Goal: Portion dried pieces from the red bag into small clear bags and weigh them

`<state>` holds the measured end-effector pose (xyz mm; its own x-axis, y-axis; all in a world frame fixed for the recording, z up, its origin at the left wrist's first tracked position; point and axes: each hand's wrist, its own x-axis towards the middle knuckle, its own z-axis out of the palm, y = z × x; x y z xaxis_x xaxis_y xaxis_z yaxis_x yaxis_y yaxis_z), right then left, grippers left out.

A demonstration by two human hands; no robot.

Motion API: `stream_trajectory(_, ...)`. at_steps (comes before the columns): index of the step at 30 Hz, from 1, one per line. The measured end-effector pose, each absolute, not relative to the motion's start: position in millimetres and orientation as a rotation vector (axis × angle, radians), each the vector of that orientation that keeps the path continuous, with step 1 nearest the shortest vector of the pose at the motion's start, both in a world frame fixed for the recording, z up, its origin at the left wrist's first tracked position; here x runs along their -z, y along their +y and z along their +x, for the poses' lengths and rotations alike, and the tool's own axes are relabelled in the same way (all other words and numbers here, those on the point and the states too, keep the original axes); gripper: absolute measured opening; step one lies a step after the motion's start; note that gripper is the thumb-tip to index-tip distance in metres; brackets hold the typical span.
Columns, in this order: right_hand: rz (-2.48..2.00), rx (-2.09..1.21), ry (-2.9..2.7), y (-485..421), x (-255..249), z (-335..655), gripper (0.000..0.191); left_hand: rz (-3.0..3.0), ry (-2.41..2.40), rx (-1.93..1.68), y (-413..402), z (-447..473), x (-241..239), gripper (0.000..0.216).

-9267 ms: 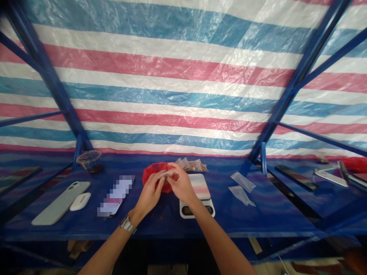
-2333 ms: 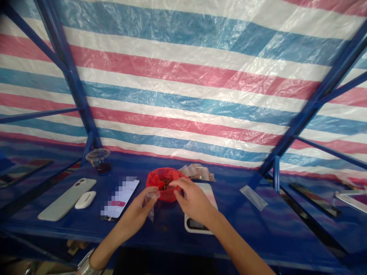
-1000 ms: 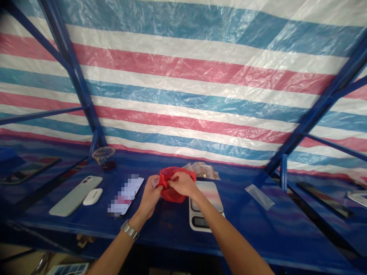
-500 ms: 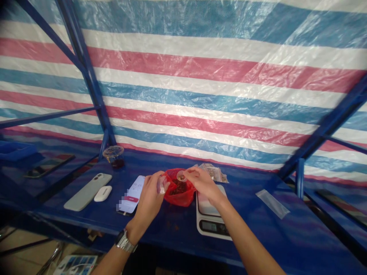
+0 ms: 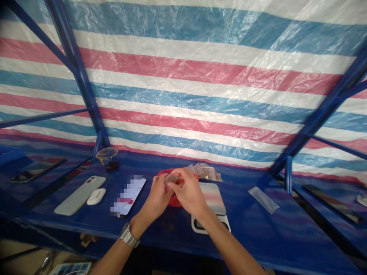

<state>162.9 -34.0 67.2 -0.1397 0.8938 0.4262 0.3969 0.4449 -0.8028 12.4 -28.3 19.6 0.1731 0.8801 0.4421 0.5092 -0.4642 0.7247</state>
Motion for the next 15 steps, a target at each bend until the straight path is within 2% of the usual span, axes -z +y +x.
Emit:
stream_trajectory(4, -1.08, -0.536, -1.892, -36, -71, 164, 0.037, 2.001, 1.287, -1.204, -27, 11, -21, 0.024)
stream_trajectory(9, -1.076, -0.504, -2.026, -34, -81, 167, 0.031, 2.009, 1.306, -1.182, -29, 11, -21, 0.026)
stream_trajectory(15, -1.082, -0.729, -1.914, -24, -77, 174, 0.031, 2.032, 1.355, -1.185, -31, 4, -19, 0.028)
